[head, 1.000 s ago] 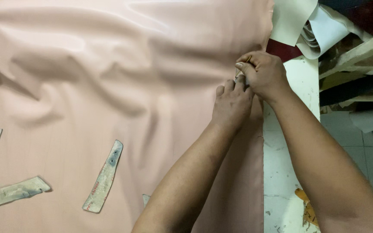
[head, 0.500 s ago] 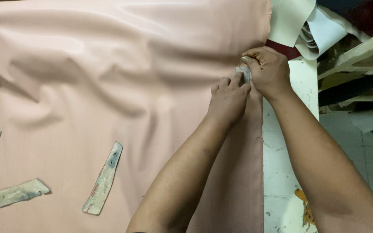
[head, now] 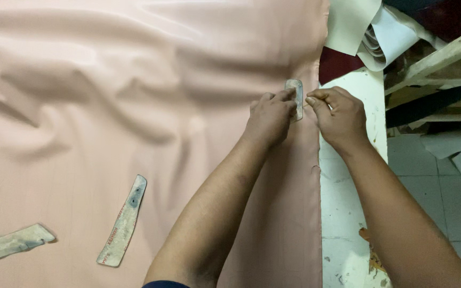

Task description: The person places several paper pattern pieces on a large sheet of light pink fabric and traces their outlines with a pencil. They then use a ruler to draw straight lines on the fabric. The person gathers the pattern pieces and sets them aside.

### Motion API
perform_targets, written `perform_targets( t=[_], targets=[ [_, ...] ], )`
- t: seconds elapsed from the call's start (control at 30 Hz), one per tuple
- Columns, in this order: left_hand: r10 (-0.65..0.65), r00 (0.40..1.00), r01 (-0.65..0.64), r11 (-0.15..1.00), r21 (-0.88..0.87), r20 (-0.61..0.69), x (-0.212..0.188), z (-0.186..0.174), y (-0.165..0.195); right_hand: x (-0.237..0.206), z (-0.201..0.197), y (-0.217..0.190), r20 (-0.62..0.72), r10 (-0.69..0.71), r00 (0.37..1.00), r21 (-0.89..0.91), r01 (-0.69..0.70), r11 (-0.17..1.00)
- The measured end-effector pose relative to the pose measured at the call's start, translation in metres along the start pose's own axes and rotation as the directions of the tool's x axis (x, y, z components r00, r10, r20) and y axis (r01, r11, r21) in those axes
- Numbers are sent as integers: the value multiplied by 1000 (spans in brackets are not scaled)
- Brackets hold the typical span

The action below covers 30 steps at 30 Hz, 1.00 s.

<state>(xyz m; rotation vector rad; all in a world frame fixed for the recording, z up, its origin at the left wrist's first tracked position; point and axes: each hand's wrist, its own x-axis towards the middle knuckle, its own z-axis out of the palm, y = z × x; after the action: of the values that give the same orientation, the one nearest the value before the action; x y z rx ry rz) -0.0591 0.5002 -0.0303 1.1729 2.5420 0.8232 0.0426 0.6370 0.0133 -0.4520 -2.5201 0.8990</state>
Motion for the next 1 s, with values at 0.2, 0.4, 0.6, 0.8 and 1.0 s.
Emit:
perform_targets(
  t=[0.2,0.4,0.6,0.8,1.0],
  targets=[
    [54,996,-56,998,29,70,3,-4,-6,-18,-6,-6,5,-3,1000,33,3,999],
    [73,997,-75,996,51,28,-8,-10,-6,-25,-3,-16,3,39,999,34,-39,999],
    [78,996,-75,996,57,-41,-12,-5,-13,-33,13,-31,69,-6,998,135,-4,991],
    [139,981,-138,990,22,-135,-13,5,-26,-20,5,-17,-56,21,998,152,-13,988],
    [152,977,-151,988,18,-147,-12,7,-29,-6,11,-5,-72,150,986,233,-130,964]
  ],
)
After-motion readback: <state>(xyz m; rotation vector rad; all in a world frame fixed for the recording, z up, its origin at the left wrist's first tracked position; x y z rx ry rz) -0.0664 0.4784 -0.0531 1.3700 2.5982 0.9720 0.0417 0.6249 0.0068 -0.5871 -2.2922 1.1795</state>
